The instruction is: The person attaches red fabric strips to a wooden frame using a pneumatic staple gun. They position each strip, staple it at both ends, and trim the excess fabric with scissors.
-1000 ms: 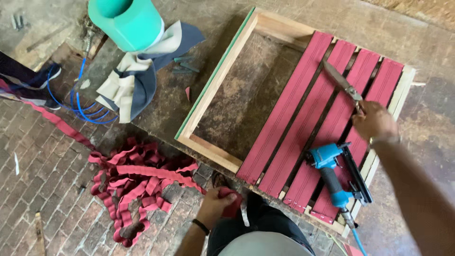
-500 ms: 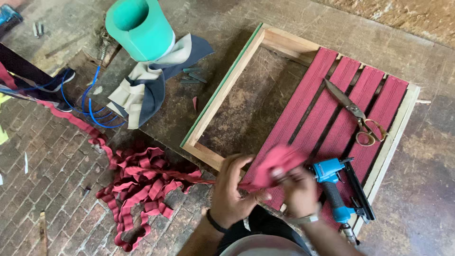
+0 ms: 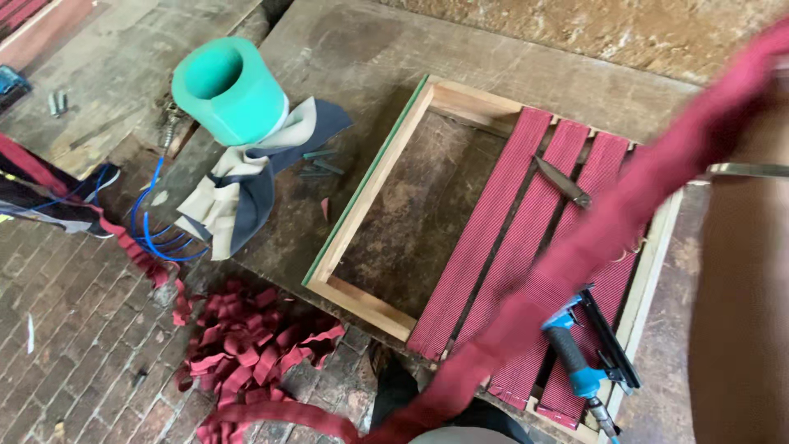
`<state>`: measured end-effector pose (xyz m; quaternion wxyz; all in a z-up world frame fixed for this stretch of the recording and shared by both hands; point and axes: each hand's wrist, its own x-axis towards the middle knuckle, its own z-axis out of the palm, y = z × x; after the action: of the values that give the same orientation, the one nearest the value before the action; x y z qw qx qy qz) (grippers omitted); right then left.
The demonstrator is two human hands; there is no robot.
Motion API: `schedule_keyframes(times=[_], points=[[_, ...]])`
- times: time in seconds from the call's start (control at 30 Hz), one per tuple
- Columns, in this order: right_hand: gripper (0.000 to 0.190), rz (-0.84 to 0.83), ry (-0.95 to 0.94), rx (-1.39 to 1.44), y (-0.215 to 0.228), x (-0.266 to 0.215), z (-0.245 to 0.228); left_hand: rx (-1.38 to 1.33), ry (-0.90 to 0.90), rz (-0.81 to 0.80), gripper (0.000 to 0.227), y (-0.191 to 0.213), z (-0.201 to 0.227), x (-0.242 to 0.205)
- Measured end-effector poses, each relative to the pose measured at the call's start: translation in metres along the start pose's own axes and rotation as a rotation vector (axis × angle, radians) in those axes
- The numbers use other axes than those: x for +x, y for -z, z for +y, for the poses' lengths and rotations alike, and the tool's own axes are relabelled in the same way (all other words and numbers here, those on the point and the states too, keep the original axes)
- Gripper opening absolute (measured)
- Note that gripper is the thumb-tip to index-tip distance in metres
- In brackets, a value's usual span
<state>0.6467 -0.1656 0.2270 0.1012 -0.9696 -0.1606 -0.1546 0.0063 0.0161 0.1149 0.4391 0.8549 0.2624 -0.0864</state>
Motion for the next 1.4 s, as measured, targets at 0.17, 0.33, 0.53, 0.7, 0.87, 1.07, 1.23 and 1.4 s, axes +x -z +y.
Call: schedule_keyframes(times=[0.17, 0.33, 0.53, 0.7, 0.87, 1.07, 1.23, 1.4], points=[[0.019, 0.15, 0.568, -0.631, -0.104, -0.042, -0.088, 0.177, 0.084, 0.224, 0.07, 0.072, -0.009, 0.008], [0.02, -0.307, -0.485, 1.409, -0.104, -0.108, -0.199, 0.694, 0.18, 0.613, 0.077, 0.166, -0.012, 0.063], [0.017, -0.352, -0.575, 1.562, -0.049, -0.137, -0.277, -0.208, -0.428, 0.465, 0.04, 0.217, 0.027, 0.201], [0.011, -0.563, -0.657, 1.494, -0.046, -0.147, -0.334, -0.611, -0.584, 0.289, 0.018, 0.223, 0.094, 0.341], [0.024, -0.477, -0.539, 1.164, -0.041, -0.15, -0.347, -0.561, -0.507, 0.276, 0.013, 0.215, 0.106, 0.398], [0.036, -0.191, -0.127, 1.009, -0.045, -0.12, -0.321, -0.533, -0.544, 0.12, 0.019, 0.196, 0.108, 0.429], [0.041, -0.166, -0.187, 1.107, -0.085, -0.108, -0.304, -0.505, -0.495, 0.059, 0.026, 0.192, 0.108, 0.448], [0.028, -0.194, -0.253, 1.316, -0.117, -0.092, -0.296, -0.49, -0.463, 0.136, 0.025, 0.18, 0.115, 0.47]])
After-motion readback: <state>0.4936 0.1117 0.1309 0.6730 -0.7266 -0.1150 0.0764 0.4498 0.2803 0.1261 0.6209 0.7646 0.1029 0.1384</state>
